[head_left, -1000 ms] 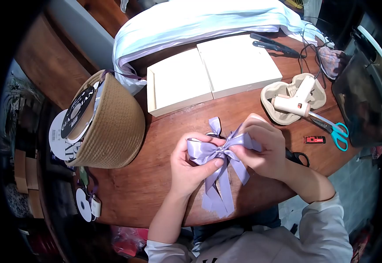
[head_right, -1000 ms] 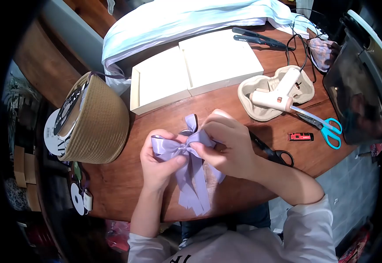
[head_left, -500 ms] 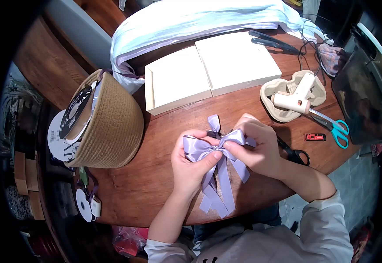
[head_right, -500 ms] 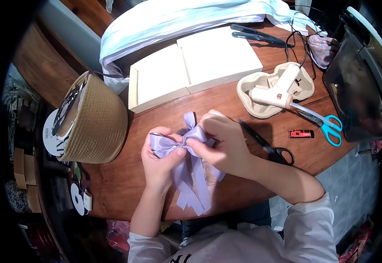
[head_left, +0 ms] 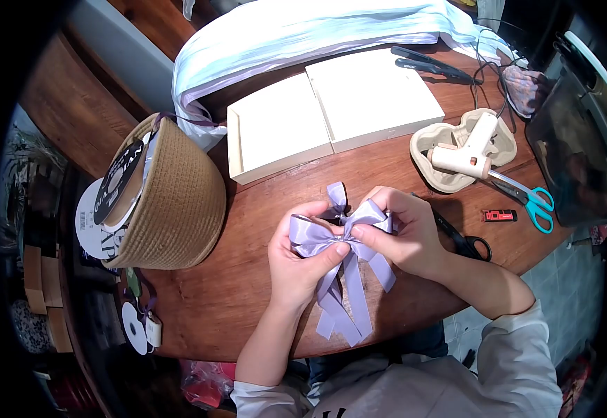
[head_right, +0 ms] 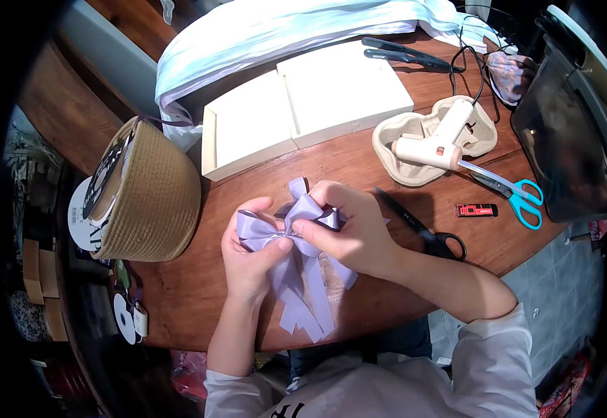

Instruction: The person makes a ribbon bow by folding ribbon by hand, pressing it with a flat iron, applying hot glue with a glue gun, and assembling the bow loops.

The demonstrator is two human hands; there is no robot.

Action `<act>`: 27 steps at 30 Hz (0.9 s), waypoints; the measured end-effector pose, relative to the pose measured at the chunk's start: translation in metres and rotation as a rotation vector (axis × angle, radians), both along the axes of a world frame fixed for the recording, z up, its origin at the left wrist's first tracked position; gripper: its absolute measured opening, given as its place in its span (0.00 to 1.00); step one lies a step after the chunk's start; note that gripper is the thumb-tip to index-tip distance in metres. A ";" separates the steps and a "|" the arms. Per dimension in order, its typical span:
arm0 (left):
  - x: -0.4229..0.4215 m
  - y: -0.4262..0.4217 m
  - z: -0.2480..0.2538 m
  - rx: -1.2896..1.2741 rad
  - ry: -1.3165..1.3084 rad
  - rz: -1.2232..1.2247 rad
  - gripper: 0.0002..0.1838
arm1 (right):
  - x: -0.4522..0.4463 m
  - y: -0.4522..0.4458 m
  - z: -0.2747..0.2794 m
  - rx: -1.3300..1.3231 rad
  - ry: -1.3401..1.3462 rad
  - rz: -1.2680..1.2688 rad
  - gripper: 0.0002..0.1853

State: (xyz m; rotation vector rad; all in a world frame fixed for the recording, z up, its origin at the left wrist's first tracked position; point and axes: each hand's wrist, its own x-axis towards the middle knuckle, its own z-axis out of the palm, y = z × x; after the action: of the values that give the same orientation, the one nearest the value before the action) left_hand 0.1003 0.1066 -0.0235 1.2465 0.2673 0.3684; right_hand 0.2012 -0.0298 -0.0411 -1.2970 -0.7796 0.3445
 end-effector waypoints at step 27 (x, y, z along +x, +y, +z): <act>-0.005 0.003 0.001 -0.032 0.062 -0.019 0.08 | -0.001 -0.001 0.017 0.057 0.041 0.180 0.03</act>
State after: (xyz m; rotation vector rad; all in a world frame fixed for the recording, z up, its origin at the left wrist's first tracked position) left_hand 0.0953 0.1093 -0.0223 1.2292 0.3135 0.3083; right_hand 0.1997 -0.0305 -0.0241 -1.1655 -0.8680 0.4878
